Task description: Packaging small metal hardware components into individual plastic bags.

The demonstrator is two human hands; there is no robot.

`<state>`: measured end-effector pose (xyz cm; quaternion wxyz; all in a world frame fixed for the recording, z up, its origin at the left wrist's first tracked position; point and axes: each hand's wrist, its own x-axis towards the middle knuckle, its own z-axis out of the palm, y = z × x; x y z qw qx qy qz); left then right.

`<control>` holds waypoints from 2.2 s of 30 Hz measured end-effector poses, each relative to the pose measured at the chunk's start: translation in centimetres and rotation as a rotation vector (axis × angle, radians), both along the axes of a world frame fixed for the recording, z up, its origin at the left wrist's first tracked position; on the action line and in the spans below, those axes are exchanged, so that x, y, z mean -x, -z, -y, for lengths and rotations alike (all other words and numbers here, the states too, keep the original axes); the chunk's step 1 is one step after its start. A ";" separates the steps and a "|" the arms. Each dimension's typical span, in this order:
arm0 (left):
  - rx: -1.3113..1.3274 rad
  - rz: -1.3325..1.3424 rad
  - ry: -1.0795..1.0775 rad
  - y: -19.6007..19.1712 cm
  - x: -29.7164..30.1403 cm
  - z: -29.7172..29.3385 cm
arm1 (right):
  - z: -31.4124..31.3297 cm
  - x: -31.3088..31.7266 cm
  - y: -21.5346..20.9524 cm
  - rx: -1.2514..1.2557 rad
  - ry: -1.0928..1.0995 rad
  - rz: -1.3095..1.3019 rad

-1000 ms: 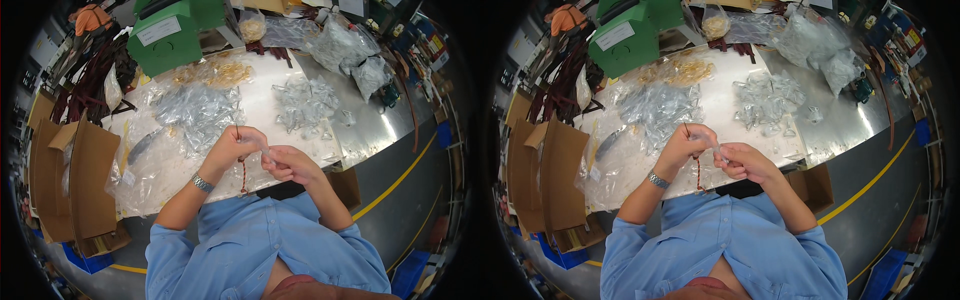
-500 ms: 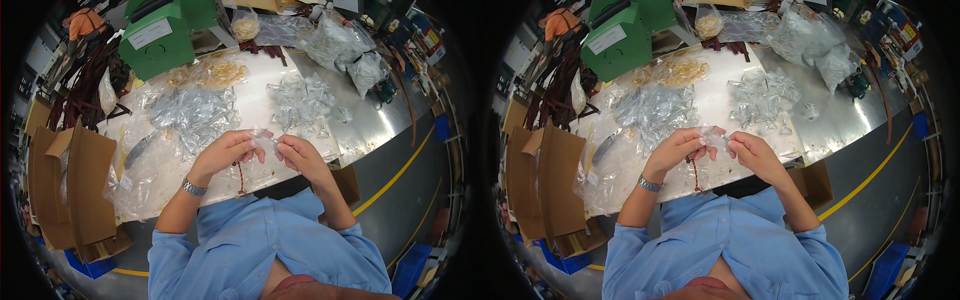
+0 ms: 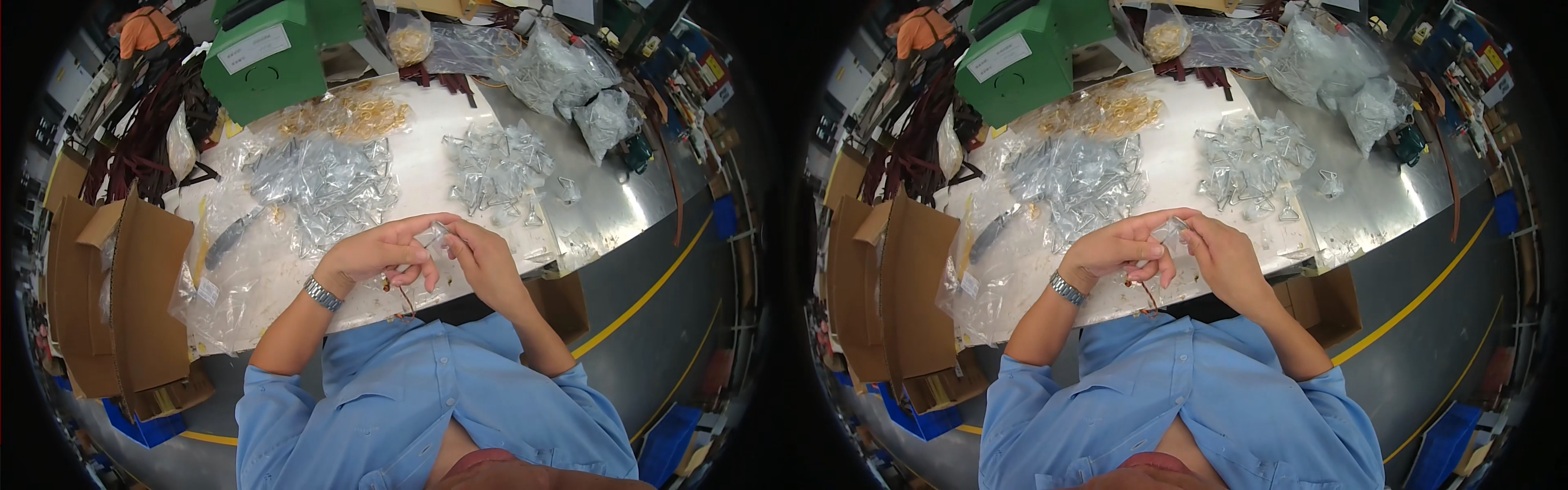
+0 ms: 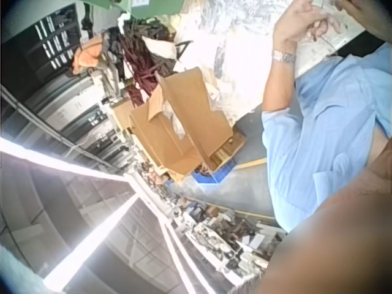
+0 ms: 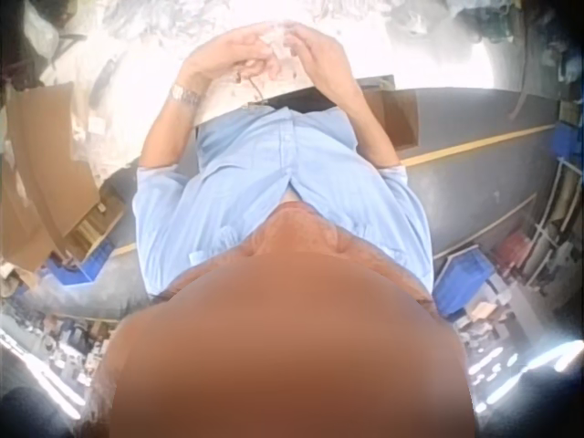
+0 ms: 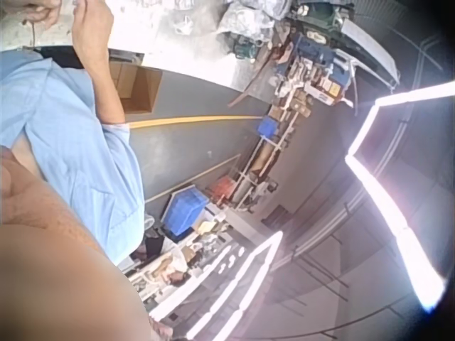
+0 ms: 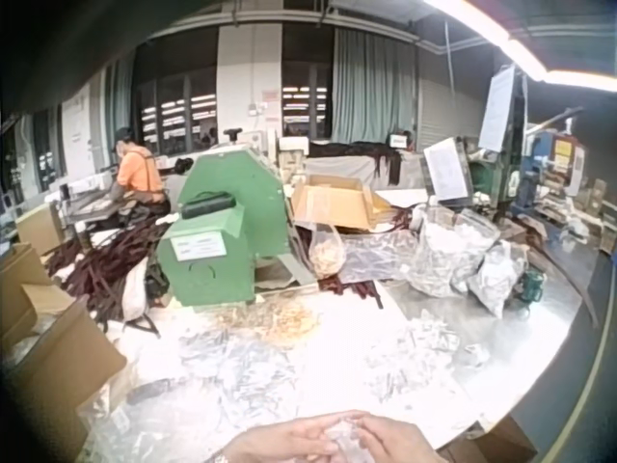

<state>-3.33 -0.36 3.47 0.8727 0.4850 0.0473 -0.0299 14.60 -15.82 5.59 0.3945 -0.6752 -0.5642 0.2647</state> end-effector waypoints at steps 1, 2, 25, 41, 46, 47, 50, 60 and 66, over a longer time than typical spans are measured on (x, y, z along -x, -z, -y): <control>0.058 0.005 -0.001 0.0 0.0 0.1 | 0.0 0.1 0.1 -0.001 0.001 -0.001; 0.057 0.004 0.000 0.2 -0.1 0.1 | 0.0 0.4 0.5 -0.051 0.018 0.081; 0.225 0.037 -0.554 1.9 -0.2 -1.3 | -4.4 -7.3 -3.1 -0.404 0.320 0.845; -0.117 -0.013 -1.105 0.8 1.4 -2.9 | -13.9 0.2 4.4 -0.331 -0.574 0.906; -0.161 0.012 -1.143 0.3 1.5 -3.2 | -12.2 -1.2 1.1 -0.378 -0.460 0.573; -0.207 0.017 -1.148 0.3 1.6 -3.3 | -12.0 -1.6 0.7 -0.417 -0.386 0.451; -0.545 -0.040 -1.176 0.3 1.1 -3.5 | -10.5 -2.4 -0.3 0.004 -0.281 -0.231; -0.676 -0.139 -0.806 1.6 0.1 -2.5 | -7.0 -4.4 0.0 0.049 -0.188 -0.510; -0.336 -0.183 -0.677 0.7 -0.5 -0.7 | -6.4 -4.8 -1.1 0.043 -0.146 -0.488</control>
